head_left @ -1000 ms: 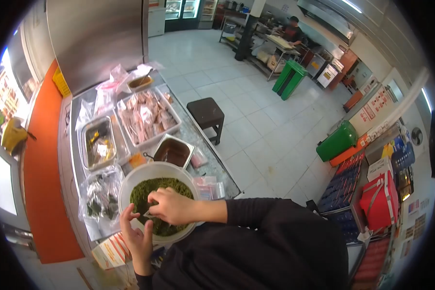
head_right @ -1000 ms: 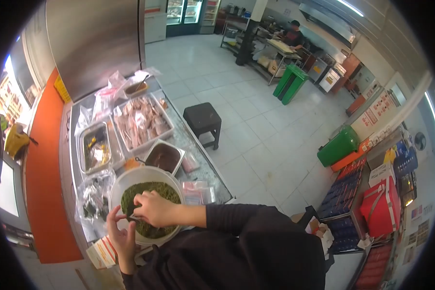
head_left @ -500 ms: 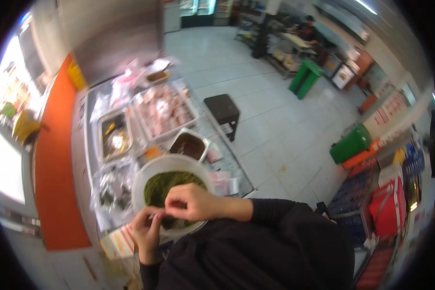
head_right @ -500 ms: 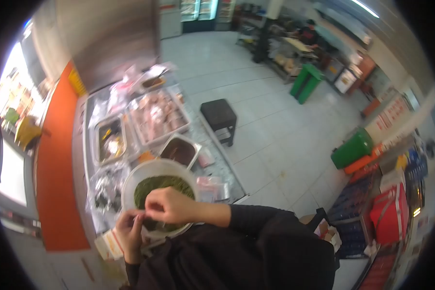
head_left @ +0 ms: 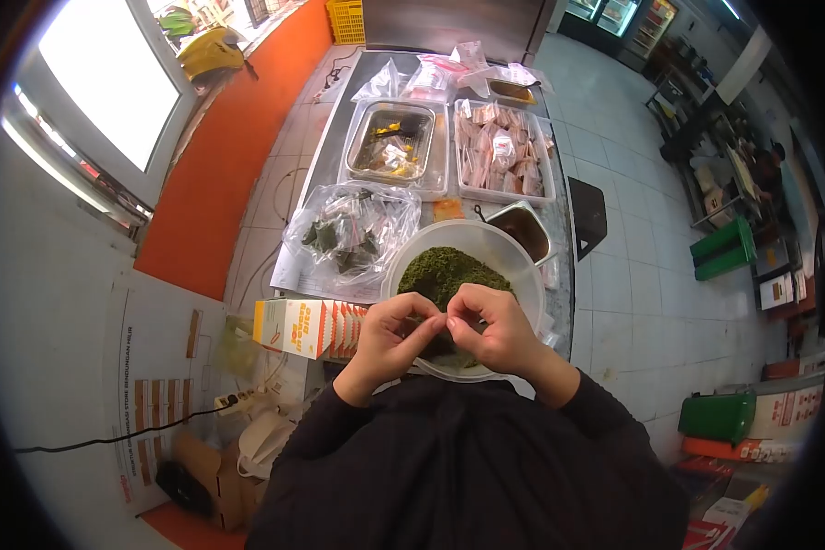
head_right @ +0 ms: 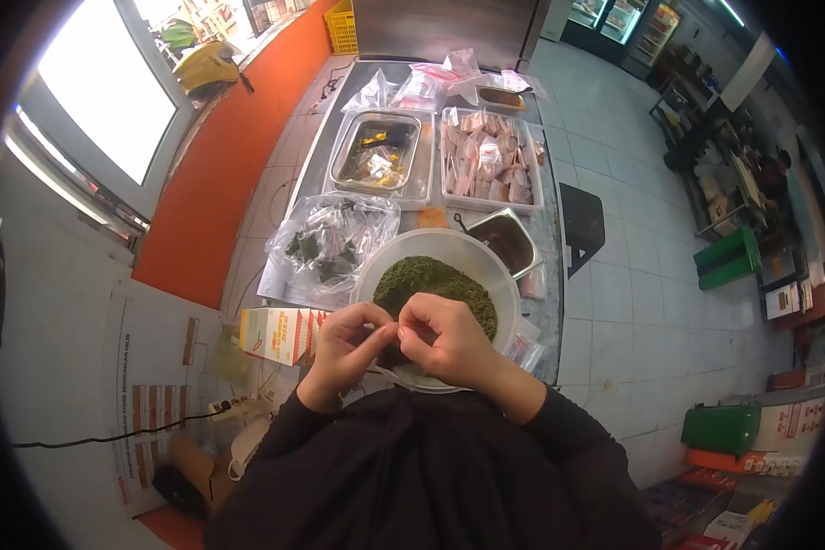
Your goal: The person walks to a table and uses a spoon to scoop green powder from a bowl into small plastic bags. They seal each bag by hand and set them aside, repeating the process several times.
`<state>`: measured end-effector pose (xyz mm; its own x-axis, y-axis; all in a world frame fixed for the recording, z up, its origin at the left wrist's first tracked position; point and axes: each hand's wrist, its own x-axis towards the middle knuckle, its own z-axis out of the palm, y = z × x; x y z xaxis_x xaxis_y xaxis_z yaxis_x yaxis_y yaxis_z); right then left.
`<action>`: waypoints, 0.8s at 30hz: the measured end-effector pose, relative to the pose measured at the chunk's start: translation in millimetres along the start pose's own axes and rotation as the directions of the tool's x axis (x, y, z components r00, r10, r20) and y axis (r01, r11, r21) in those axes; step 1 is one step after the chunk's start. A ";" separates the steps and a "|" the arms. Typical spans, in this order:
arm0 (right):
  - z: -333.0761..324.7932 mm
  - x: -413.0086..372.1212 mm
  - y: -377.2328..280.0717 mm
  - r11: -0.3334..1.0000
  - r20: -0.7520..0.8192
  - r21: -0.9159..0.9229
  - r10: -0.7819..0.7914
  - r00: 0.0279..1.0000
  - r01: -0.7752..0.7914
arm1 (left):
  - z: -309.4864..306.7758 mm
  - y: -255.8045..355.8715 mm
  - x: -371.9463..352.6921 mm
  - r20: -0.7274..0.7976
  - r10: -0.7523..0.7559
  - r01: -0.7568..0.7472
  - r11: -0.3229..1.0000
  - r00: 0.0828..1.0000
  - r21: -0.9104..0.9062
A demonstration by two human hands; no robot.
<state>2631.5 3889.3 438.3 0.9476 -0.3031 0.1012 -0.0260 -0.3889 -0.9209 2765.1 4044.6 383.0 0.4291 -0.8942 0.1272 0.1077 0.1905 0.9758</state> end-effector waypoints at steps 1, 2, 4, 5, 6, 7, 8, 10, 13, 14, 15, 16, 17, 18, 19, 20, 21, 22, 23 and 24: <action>-1.0 2.1 -2.2 0.999 0.012 -0.036 -0.012 1.000 0.012 | -0.3 1.2 2.5 -0.028 0.067 -0.065 0.995 0.997 0.078; -3.3 3.5 -5.2 0.997 0.022 -0.073 -0.023 0.999 0.024 | -3.1 2.6 5.5 -0.055 0.095 -0.090 0.992 0.994 0.089; -8.1 2.5 -7.2 0.995 0.022 -0.087 -0.042 0.999 0.044 | -10.6 7.5 13.5 -0.100 0.149 -0.138 0.984 0.984 0.110; -11.7 0.9 -7.3 0.996 0.013 -0.065 -0.053 0.999 0.053 | -13.4 17.0 17.5 -0.127 0.141 -0.130 0.987 0.982 0.090; -16.4 -1.1 -7.3 0.997 0.003 -0.045 -0.065 0.998 0.065 | -18.6 19.0 23.4 -0.168 0.170 -0.164 0.985 0.971 0.046; -23.3 -5.1 -6.8 0.994 0.123 -0.090 -0.054 0.991 0.066 | -31.5 16.5 31.4 -0.248 0.229 -0.216 0.973 0.941 0.077; -32.1 -11.8 -5.5 0.988 0.241 -0.135 -0.038 0.970 0.072 | -47.5 13.1 40.2 -0.325 0.288 -0.265 0.958 0.901 0.113; -46.7 -26.1 2.0 0.970 0.551 -0.234 0.084 0.831 0.058 | -76.8 11.3 54.8 -0.443 0.378 -0.222 0.905 0.813 0.364; -41.9 -42.5 20.1 0.982 0.837 -0.183 0.133 0.531 0.042 | -109.1 -4.0 78.0 -0.449 0.471 -0.109 0.772 0.760 0.626; -34.6 -39.4 23.8 0.998 0.859 -0.067 0.050 0.510 0.015 | -118.5 -13.9 84.9 -0.434 0.469 -0.069 0.737 0.769 0.673; -26.5 -36.6 24.1 0.999 0.870 0.051 -0.037 0.492 -0.016 | -126.9 -25.8 91.2 -0.420 0.464 -0.028 0.697 0.780 0.717; -24.3 -34.4 -3.9 0.895 0.772 0.390 -0.189 0.607 -0.218 | -133.2 -36.7 95.5 -0.404 0.457 0.011 0.651 0.793 0.759; -21.2 -28.4 -28.3 0.783 0.685 0.580 -0.320 0.654 -0.224 | -136.3 -44.9 97.6 -0.398 0.443 0.061 0.603 0.803 0.795; -17.5 -17.5 -56.7 0.701 0.619 0.691 -0.449 0.644 -0.176 | -135.3 -51.2 97.9 -0.410 0.443 0.070 0.607 0.797 0.791; -12.0 -5.8 -82.7 0.635 0.562 0.763 -0.555 0.613 -0.125 | -133.0 -57.3 94.9 -0.422 0.440 0.080 0.611 0.793 0.788; -8.4 -0.5 -106.0 0.630 0.562 0.772 -0.619 0.549 -0.079 | -131.7 -59.5 93.9 -0.429 0.444 0.086 0.609 0.787 0.788; -6.7 1.9 -125.4 0.632 0.564 0.774 -0.670 0.483 -0.028 | -130.1 -60.2 90.8 -0.413 0.394 0.066 0.653 0.821 0.754; -4.6 1.4 -140.2 0.638 0.571 0.769 -0.701 0.427 0.019 | -125.8 -54.6 91.3 -0.392 0.375 0.030 0.690 0.840 0.723; -4.7 2.2 -150.7 0.641 0.572 0.765 -0.722 0.389 0.064 | -121.4 -50.0 86.6 -0.371 0.343 0.005 0.728 0.863 0.686; -6.4 3.1 -157.0 0.639 0.566 0.762 -0.737 0.369 0.108 | -113.8 -43.7 80.8 -0.348 0.306 -0.012 0.767 0.886 0.642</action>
<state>2636.5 3943.8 585.6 0.5491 0.6670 0.5036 0.3286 0.3817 -0.8639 2897.1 4010.1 330.4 0.7256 -0.5928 0.3494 -0.4985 -0.1029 0.8608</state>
